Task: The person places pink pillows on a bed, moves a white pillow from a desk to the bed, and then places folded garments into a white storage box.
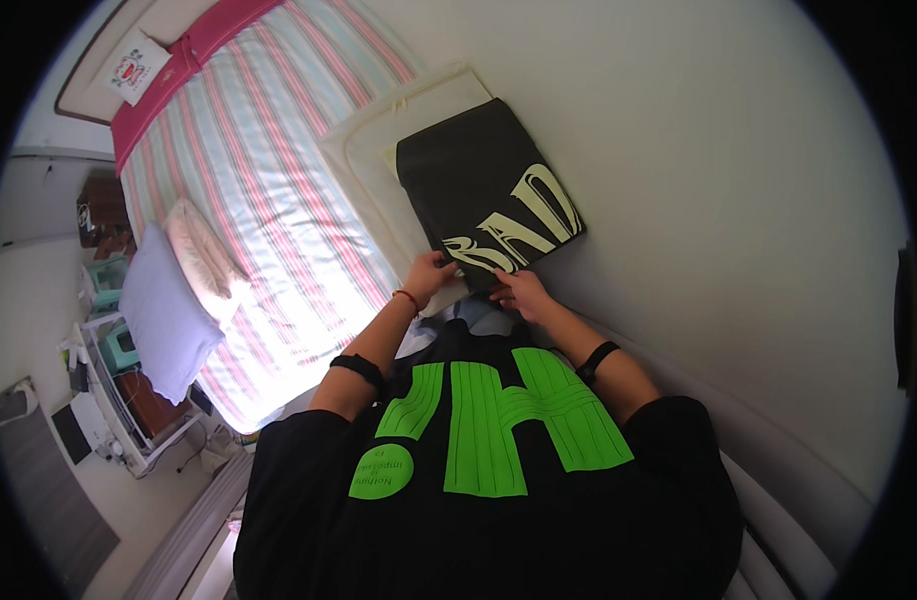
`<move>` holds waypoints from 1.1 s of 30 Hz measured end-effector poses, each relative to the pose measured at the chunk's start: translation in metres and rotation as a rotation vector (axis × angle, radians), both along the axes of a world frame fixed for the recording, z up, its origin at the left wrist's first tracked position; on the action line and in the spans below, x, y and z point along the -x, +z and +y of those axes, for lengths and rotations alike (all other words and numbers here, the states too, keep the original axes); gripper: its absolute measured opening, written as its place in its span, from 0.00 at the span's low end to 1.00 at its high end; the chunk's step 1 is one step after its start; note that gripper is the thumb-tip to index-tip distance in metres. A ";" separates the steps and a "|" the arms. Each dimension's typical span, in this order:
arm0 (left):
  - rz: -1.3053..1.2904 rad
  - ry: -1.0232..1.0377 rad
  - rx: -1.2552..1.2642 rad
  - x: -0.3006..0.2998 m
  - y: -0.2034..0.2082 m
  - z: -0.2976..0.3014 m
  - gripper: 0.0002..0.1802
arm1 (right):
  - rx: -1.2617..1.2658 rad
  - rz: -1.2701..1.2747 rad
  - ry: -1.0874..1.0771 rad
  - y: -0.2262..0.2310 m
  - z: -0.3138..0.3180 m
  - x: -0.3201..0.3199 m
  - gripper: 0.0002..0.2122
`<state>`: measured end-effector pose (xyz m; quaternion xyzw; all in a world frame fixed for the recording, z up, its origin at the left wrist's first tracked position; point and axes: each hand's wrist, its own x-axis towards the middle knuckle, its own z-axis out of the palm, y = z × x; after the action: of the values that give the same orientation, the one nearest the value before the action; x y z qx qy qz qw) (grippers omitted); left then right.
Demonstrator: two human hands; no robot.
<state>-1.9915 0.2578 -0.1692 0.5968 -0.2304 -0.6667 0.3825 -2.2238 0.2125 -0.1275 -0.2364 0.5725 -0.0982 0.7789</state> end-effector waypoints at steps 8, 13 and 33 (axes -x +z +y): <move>-0.154 0.026 0.016 0.018 0.022 -0.001 0.13 | -0.044 -0.197 0.072 0.013 -0.004 -0.005 0.12; -0.142 -0.482 -0.076 -0.032 0.055 0.017 0.19 | 0.562 0.420 1.216 -0.043 -0.007 0.055 0.24; -0.132 -0.073 -0.692 -0.059 -0.044 0.524 0.23 | 0.023 0.549 1.635 0.112 0.005 -0.085 0.29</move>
<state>-1.9330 0.7815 -0.2135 0.7243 -0.0366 -0.6784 0.1178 -2.1386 0.2171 -0.0151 -0.5975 0.3896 0.5482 0.4367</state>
